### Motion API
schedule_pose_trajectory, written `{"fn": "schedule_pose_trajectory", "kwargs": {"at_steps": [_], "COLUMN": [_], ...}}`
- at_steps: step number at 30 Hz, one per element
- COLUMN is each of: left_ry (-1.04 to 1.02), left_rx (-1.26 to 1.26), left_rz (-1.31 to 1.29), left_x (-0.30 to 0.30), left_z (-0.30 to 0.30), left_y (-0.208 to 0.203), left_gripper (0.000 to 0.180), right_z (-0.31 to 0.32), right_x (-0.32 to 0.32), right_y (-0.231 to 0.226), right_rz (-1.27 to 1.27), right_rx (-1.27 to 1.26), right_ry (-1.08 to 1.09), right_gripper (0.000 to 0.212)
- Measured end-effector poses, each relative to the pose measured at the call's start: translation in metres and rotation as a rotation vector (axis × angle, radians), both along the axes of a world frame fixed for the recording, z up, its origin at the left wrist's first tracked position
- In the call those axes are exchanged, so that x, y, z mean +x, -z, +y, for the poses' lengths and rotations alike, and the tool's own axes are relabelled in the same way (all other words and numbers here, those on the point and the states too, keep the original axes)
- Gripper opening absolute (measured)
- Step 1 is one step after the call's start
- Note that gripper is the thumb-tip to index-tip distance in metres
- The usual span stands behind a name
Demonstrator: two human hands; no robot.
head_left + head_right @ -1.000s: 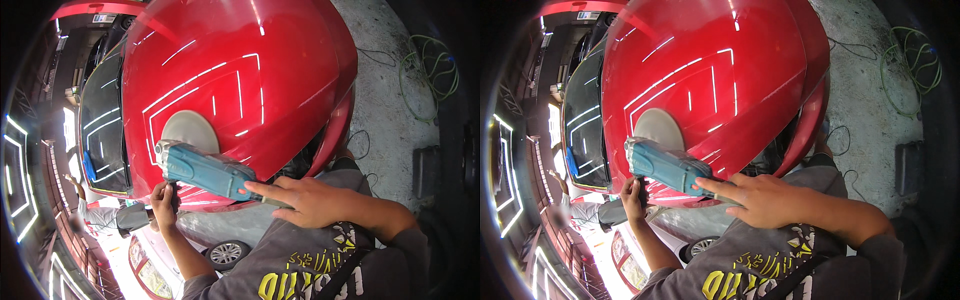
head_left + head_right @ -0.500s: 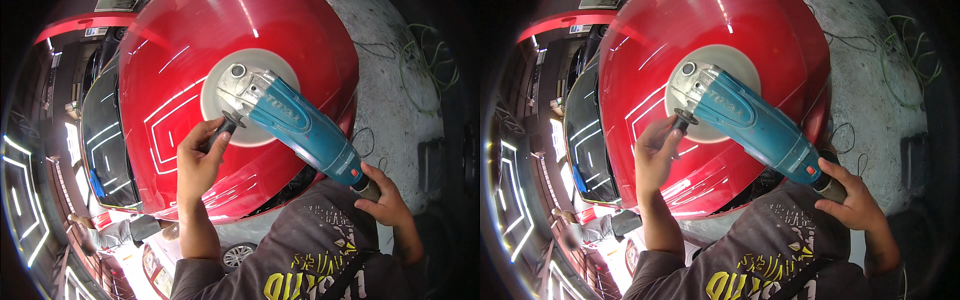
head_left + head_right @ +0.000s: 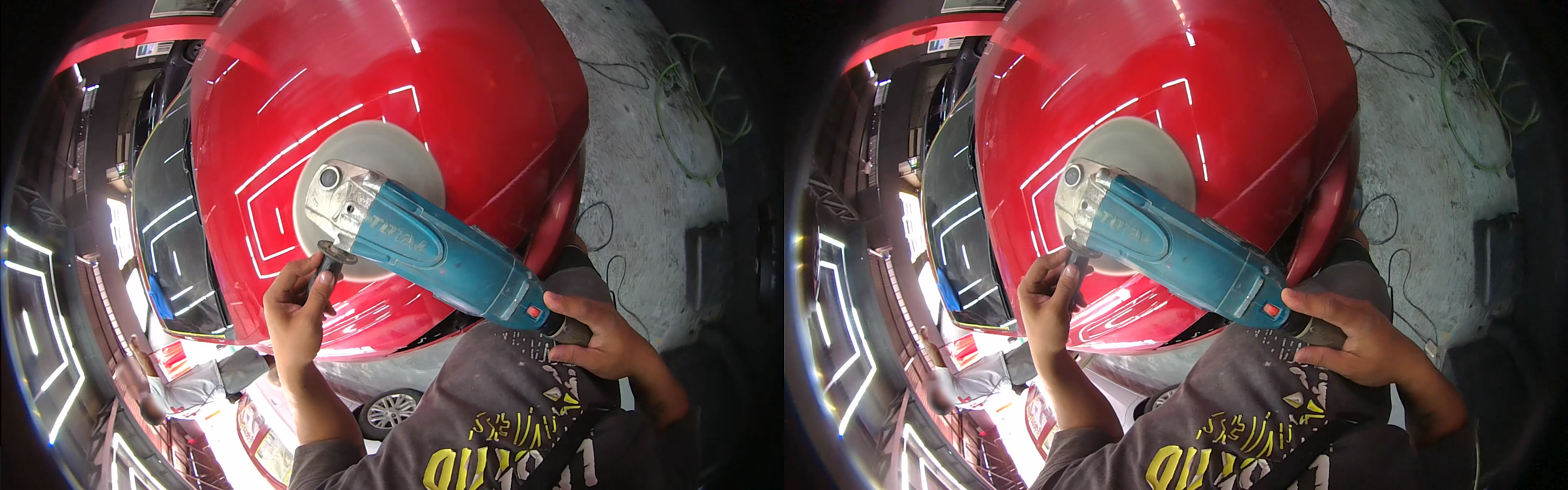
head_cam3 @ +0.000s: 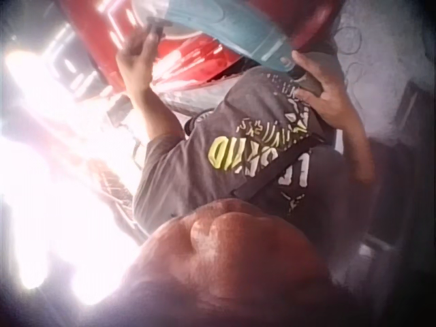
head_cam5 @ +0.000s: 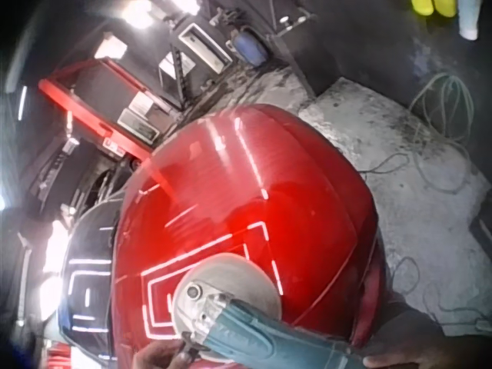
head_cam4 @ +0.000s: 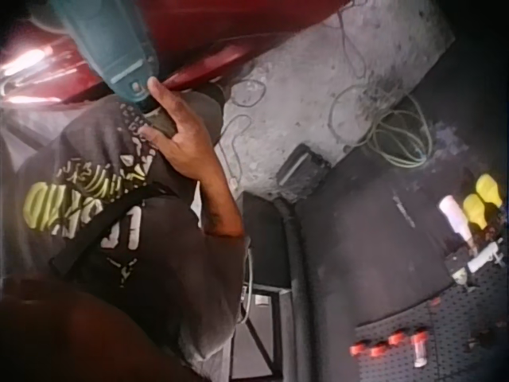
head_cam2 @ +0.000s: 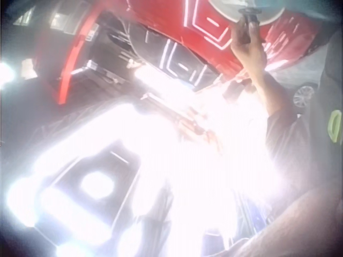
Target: The person uses a teal electric polisher with a white pad to polish the hood of a red car. They move the tool in circular and sweeping motions across the surface, covering different areas of the hood.
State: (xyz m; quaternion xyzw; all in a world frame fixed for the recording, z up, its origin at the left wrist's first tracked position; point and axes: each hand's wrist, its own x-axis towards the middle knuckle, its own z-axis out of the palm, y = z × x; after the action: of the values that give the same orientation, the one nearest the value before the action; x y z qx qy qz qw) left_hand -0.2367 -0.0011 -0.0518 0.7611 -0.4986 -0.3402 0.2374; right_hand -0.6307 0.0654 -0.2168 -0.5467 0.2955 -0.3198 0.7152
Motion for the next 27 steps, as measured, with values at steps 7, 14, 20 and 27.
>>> {"fn": "schedule_pose_trajectory", "kwargs": {"at_steps": [7, 14, 20, 27], "left_ry": [-0.125, -0.364, -0.575, -0.275], "left_rx": [-0.043, -0.188, -0.308, -0.131], "left_rz": [0.047, 0.102, 0.059, 0.012], "left_x": [0.033, 0.09, 0.163, 0.097], "left_z": [0.055, 0.144, 0.15, 0.018], "left_y": [0.01, 0.024, 0.028, 0.017], "left_gripper": [0.032, 0.031, 0.025, 0.036], "right_z": [-0.012, -0.04, -0.044, -0.062], "right_x": [0.013, 0.056, 0.136, 0.076], "right_y": [-0.014, -0.049, -0.06, -0.061], "right_rz": [0.073, 0.152, 0.046, 0.1], "right_rx": [-0.076, -0.208, -0.279, -0.183], "right_ry": [-0.126, -0.413, -0.425, -0.102], "right_gripper": [0.077, 0.072, 0.067, 0.065]}}
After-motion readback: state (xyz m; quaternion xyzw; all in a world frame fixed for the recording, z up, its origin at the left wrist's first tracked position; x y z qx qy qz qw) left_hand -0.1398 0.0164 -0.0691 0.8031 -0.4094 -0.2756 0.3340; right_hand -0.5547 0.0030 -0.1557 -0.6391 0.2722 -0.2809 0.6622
